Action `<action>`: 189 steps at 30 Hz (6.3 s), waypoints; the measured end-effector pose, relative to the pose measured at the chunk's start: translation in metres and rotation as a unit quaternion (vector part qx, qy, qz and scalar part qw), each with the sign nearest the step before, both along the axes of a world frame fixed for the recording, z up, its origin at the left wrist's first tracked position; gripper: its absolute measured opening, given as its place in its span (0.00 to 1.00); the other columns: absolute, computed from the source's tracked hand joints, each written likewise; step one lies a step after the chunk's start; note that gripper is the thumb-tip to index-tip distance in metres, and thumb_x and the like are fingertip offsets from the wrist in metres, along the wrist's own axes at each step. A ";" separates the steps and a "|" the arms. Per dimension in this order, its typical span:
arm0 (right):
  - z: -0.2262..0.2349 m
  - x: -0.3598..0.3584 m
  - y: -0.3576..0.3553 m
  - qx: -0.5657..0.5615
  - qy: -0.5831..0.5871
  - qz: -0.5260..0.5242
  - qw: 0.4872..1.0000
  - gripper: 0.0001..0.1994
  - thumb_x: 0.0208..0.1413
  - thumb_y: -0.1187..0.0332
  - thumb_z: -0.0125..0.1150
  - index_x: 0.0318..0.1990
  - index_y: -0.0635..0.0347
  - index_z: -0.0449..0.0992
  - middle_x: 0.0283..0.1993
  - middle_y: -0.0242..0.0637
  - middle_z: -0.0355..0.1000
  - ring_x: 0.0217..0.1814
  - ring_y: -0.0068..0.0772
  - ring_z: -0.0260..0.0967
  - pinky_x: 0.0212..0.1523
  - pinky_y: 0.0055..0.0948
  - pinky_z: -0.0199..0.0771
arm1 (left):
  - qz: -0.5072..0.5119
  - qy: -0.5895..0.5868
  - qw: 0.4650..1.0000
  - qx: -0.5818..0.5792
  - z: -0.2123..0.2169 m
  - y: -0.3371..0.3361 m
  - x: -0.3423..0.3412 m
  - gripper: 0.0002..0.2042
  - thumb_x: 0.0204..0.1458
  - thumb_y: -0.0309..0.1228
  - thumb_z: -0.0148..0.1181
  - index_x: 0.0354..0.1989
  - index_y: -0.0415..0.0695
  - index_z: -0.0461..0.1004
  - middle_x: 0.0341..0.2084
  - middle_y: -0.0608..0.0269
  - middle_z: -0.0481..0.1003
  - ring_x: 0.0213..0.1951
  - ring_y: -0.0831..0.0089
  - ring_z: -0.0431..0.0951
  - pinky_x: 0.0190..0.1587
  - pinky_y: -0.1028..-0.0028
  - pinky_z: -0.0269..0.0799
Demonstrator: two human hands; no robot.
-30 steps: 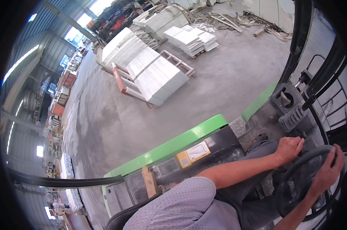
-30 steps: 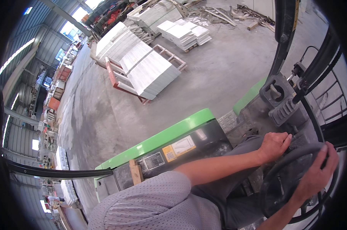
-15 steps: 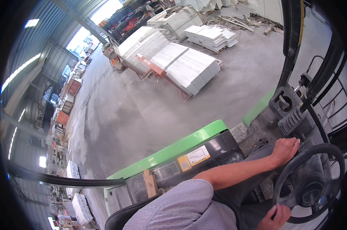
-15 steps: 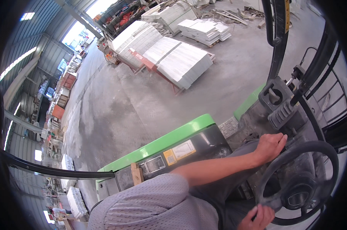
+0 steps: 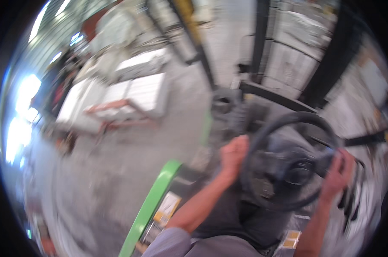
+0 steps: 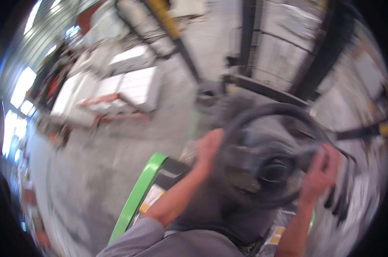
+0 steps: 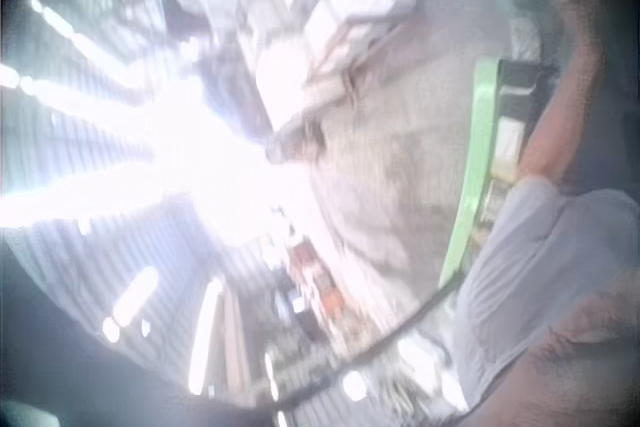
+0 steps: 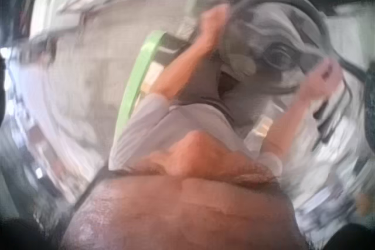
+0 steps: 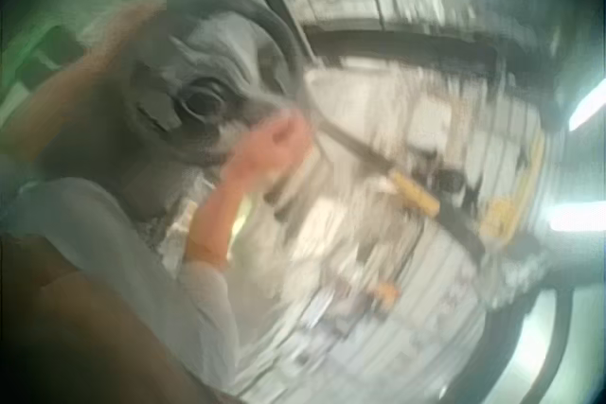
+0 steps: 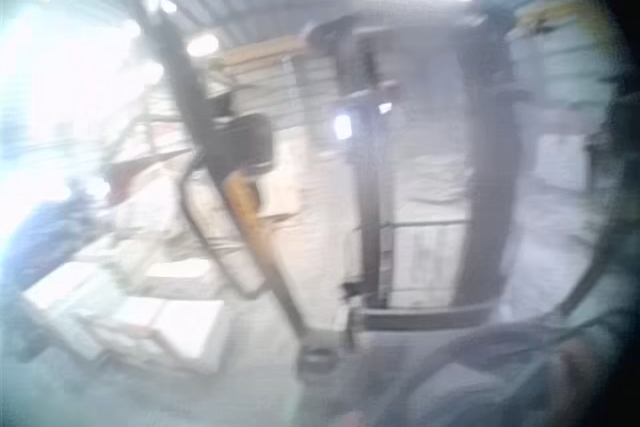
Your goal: The person operates a forklift inside a warehouse, steering and maneuvering around stacks of wrapped materials. The operator navigates narrow aisles, turns, and adjusts position relative to stored goods and other workers.
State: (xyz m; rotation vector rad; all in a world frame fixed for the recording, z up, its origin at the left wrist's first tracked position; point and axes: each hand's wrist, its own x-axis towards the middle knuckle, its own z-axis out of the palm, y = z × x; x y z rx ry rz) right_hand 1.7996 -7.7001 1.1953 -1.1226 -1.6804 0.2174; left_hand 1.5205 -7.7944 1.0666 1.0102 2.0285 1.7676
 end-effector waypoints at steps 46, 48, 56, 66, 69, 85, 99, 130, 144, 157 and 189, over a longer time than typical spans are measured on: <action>0.001 0.061 -0.608 0.010 -0.186 -0.315 0.931 0.16 0.57 0.72 0.64 0.52 0.63 0.75 0.53 0.48 0.76 0.55 0.54 0.72 0.57 0.45 0.69 | -0.251 -0.127 0.956 0.080 -0.011 -0.444 -0.057 0.15 0.67 0.35 0.51 0.43 0.35 0.79 0.35 0.64 0.80 0.35 0.75 0.77 0.40 0.71 0.74; -0.008 0.072 -0.610 -0.019 -0.160 -0.305 0.938 0.17 0.54 0.75 0.64 0.53 0.62 0.75 0.55 0.46 0.76 0.58 0.52 0.72 0.59 0.46 0.70 | -0.294 -0.238 0.923 0.073 -0.018 -0.430 -0.066 0.16 0.66 0.36 0.51 0.46 0.35 0.79 0.38 0.61 0.81 0.38 0.73 0.78 0.42 0.70 0.75; -0.121 0.023 -0.659 0.081 -0.156 -0.353 0.919 0.16 0.54 0.79 0.61 0.52 0.65 0.78 0.57 0.44 0.75 0.58 0.50 0.73 0.58 0.43 0.75 | -0.346 -0.045 0.921 0.173 -0.102 -0.402 -0.109 0.44 0.56 0.70 0.46 0.48 0.31 0.78 0.40 0.57 0.81 0.42 0.68 0.78 0.46 0.64 0.73; -0.125 -0.060 -0.737 0.054 -0.151 -0.387 0.908 0.16 0.53 0.80 0.61 0.51 0.65 0.78 0.59 0.45 0.74 0.57 0.52 0.73 0.58 0.42 0.75 | -0.380 -0.176 0.897 0.141 -0.106 -0.404 -0.165 0.24 0.63 0.44 0.49 0.46 0.32 0.80 0.40 0.58 0.81 0.42 0.68 0.78 0.48 0.66 0.73; -0.107 -0.104 -0.760 0.072 -0.142 -0.389 0.907 0.17 0.51 0.78 0.64 0.51 0.64 0.78 0.60 0.44 0.74 0.59 0.52 0.73 0.59 0.43 0.74 | -0.365 -0.133 0.910 0.143 -0.107 -0.420 -0.206 0.24 0.64 0.45 0.49 0.44 0.32 0.80 0.38 0.59 0.81 0.41 0.70 0.77 0.47 0.67 0.73; 0.036 -0.461 -1.018 0.088 -0.002 -0.288 0.954 0.23 0.56 0.64 0.71 0.58 0.61 0.75 0.62 0.44 0.72 0.63 0.49 0.70 0.64 0.43 0.71 | -0.387 -0.085 0.906 0.148 -0.025 -0.747 -0.484 0.16 0.61 0.36 0.55 0.42 0.32 0.80 0.35 0.62 0.80 0.37 0.74 0.77 0.41 0.71 0.73; 0.042 -0.699 -1.530 0.183 -0.020 -0.301 0.936 0.06 0.53 0.71 0.71 0.37 0.59 0.81 0.39 0.40 0.77 0.43 0.44 0.75 0.45 0.38 0.76 | -0.346 -0.046 0.924 0.160 -0.054 -1.288 -0.742 0.17 0.64 0.39 0.54 0.42 0.34 0.78 0.33 0.63 0.77 0.35 0.75 0.74 0.39 0.72 0.70; -0.198 -1.072 -2.599 0.132 -0.060 -0.076 0.986 0.07 0.53 0.69 0.68 0.36 0.59 0.77 0.37 0.35 0.70 0.42 0.38 0.70 0.45 0.36 0.71 | -0.371 -0.276 0.884 0.073 -0.085 -2.256 -0.949 0.20 0.69 0.45 0.44 0.53 0.39 0.70 0.37 0.62 0.71 0.33 0.72 0.73 0.36 0.71 0.71; -0.114 -1.102 -2.504 0.249 -0.083 -0.100 0.960 0.07 0.48 0.70 0.63 0.24 0.55 0.71 0.26 0.36 0.68 0.33 0.43 0.69 0.44 0.44 0.68 | -0.434 -0.394 0.747 -0.313 -0.348 -2.523 -0.874 0.11 0.66 0.37 0.52 0.39 0.40 0.72 0.26 0.56 0.77 0.19 0.66 0.75 0.22 0.69 0.72; -0.200 -0.964 -2.690 0.144 -0.142 -0.182 0.962 0.05 0.52 0.70 0.70 0.35 0.57 0.81 0.30 0.35 0.74 0.37 0.42 0.75 0.44 0.39 0.74 | -0.495 -0.364 0.699 -0.366 -0.392 -2.545 -0.826 0.13 0.67 0.38 0.50 0.38 0.39 0.72 0.21 0.57 0.77 0.15 0.67 0.74 0.16 0.70 0.69; -0.120 -0.948 -2.288 0.099 -0.058 -0.251 0.961 0.04 0.51 0.72 0.69 0.34 0.57 0.82 0.32 0.36 0.77 0.34 0.45 0.73 0.40 0.41 0.72 | -0.494 -0.297 0.740 -0.347 -0.321 -2.152 -0.802 0.11 0.64 0.35 0.53 0.32 0.41 0.75 0.19 0.60 0.76 0.16 0.71 0.74 0.15 0.73 0.64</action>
